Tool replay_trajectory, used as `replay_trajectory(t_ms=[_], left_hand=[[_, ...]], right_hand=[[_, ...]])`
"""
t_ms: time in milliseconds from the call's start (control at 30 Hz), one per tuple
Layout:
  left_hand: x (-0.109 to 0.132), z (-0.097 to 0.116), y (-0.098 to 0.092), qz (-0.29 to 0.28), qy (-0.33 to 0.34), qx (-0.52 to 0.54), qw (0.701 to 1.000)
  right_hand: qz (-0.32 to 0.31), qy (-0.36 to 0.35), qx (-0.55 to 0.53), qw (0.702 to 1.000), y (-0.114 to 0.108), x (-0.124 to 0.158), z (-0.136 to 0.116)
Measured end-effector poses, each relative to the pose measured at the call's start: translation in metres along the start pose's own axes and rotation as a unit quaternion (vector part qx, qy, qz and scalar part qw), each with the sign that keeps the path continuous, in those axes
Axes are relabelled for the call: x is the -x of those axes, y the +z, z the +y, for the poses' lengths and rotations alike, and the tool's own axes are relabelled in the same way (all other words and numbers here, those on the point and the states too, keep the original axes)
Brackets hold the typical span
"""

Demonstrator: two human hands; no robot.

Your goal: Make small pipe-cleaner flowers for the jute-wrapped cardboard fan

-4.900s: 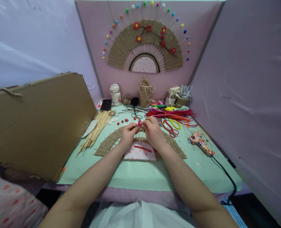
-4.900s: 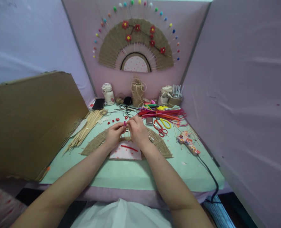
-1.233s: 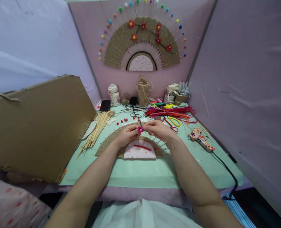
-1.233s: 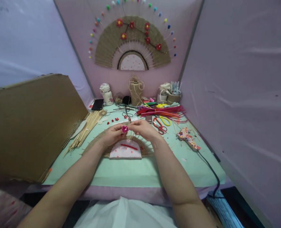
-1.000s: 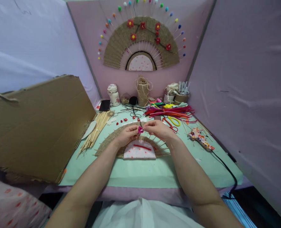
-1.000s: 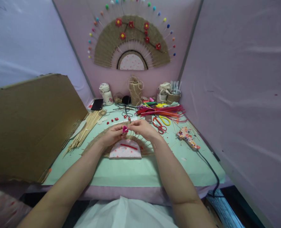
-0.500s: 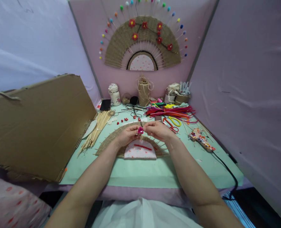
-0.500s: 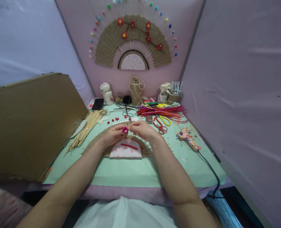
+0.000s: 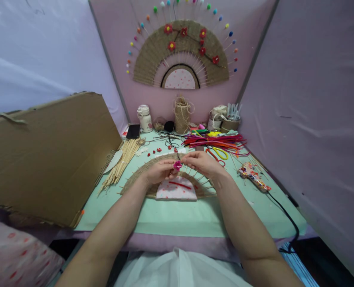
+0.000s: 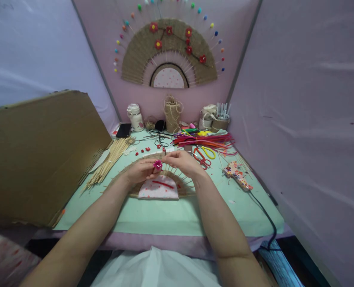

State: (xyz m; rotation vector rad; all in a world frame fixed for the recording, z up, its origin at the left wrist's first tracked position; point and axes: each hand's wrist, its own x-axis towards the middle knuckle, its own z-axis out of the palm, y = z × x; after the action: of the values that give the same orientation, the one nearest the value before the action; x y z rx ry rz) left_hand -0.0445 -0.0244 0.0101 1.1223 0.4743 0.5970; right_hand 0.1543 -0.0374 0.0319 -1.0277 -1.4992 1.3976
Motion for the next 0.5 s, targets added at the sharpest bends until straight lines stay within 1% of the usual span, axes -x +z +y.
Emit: replay_trajectory(t_ms=[100, 233, 500], left_hand=[[0.0004, 0.0002, 0.0, -0.002, -0.031, -0.019, 0.999], [-0.0002, -0.0014, 0.0004, 0.013, -0.039, -0.03, 0.999], [-0.003, -0.0051, 0.0002, 0.043, -0.003, -0.058, 0.997]], right_hand=[[-0.01, 0.001, 0.025, 1.0, 0.0025, 0.0018, -0.0025], [-0.008, 0.011, 0.04, 0.999, 0.0046, 0.0033, -0.0059], [0.018, 0.031, 0.065, 0.997, 0.0048, 0.0056, -0.0098]])
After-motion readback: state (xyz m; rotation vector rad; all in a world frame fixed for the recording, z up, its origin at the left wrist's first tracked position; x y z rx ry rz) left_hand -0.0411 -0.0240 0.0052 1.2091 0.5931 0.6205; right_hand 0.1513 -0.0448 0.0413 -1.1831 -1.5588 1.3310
